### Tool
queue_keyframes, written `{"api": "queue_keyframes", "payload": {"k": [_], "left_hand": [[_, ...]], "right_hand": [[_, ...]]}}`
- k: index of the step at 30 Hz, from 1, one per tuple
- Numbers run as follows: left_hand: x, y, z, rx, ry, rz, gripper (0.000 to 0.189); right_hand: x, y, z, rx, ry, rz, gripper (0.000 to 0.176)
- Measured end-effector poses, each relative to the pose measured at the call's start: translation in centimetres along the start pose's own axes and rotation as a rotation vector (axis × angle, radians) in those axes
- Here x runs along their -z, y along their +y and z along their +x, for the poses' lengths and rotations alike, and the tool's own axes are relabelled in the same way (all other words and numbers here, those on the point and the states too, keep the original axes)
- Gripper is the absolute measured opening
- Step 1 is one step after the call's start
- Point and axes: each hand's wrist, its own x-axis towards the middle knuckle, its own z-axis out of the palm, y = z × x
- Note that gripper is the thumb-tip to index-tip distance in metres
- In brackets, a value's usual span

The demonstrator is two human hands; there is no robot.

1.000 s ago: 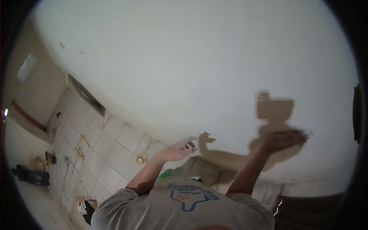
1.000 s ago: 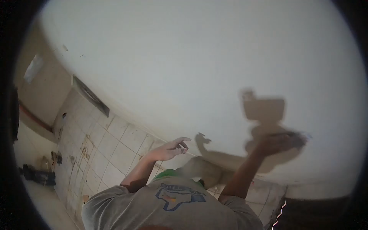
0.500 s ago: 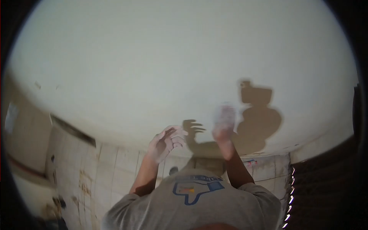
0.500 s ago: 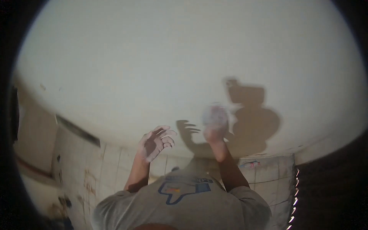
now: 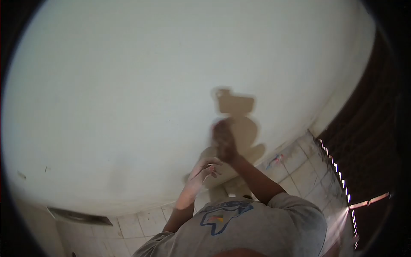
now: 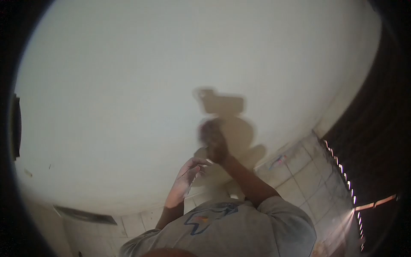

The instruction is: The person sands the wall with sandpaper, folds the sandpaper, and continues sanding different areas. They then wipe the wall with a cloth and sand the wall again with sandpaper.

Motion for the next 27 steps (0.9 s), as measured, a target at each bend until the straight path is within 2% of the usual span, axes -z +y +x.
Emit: {"api": "queue_keyframes", "payload": {"k": [1,4,7,11,14,17,18,20,22,23,24,26,27], "left_hand": [[0.4,0.5,-0.1,-0.016,-0.035,0.049,0.033],[2.4,0.4,-0.5,-0.029,-0.022,0.041,0.033],[4.9,-0.6,-0.7,-0.050,-0.066,0.034,0.028],[6.9,-1.1,-1.6,-0.027,0.023,0.054,0.027],[7.8,-2.0,-3.1,-0.040,0.116,-0.025,0.027],[7.4,-3.2,-4.3,0.050,0.181,-0.078,0.026],[7.9,-3.9,-4.4,0.073,0.178,-0.075,0.026],[8.1,-4.4,-4.4,0.094,0.160,-0.057,0.027],[6.9,-2.7,-4.3,0.097,0.114,-0.010,0.027],[6.0,-1.6,-4.3,0.103,0.096,0.015,0.027],[5.9,-1.1,-4.3,0.007,0.006,0.056,0.025],[5.1,0.1,-3.7,0.041,-0.075,0.143,0.026],[5.1,0.7,-3.3,0.058,-0.127,0.189,0.027]], "right_hand": [[-1.0,-1.0,-0.8,0.072,-0.085,-0.113,0.053],[1.7,-0.5,2.5,0.195,-0.084,-0.206,0.050],[5.4,4.4,6.0,0.134,0.035,-0.224,0.051],[11.6,7.8,9.9,0.071,0.187,-0.347,0.052],[12.8,7.3,11.9,-0.211,0.496,-0.196,0.052],[7.6,6.5,10.9,-0.389,0.791,-0.136,0.045],[2.7,7.4,8.0,-0.380,0.794,0.100,0.045],[-3.4,3.0,4.8,-0.747,0.599,0.547,0.045],[-2.6,-4.8,5.2,-0.512,0.182,0.222,0.045],[-2.3,-6.4,5.3,0.099,-0.002,-0.293,0.046],[-2.5,-5.7,5.3,0.119,0.055,-0.247,0.046],[-1.2,-1.8,6.0,0.152,0.183,-0.162,0.045],[-0.1,-0.4,7.1,0.059,0.319,-0.105,0.045]]}}
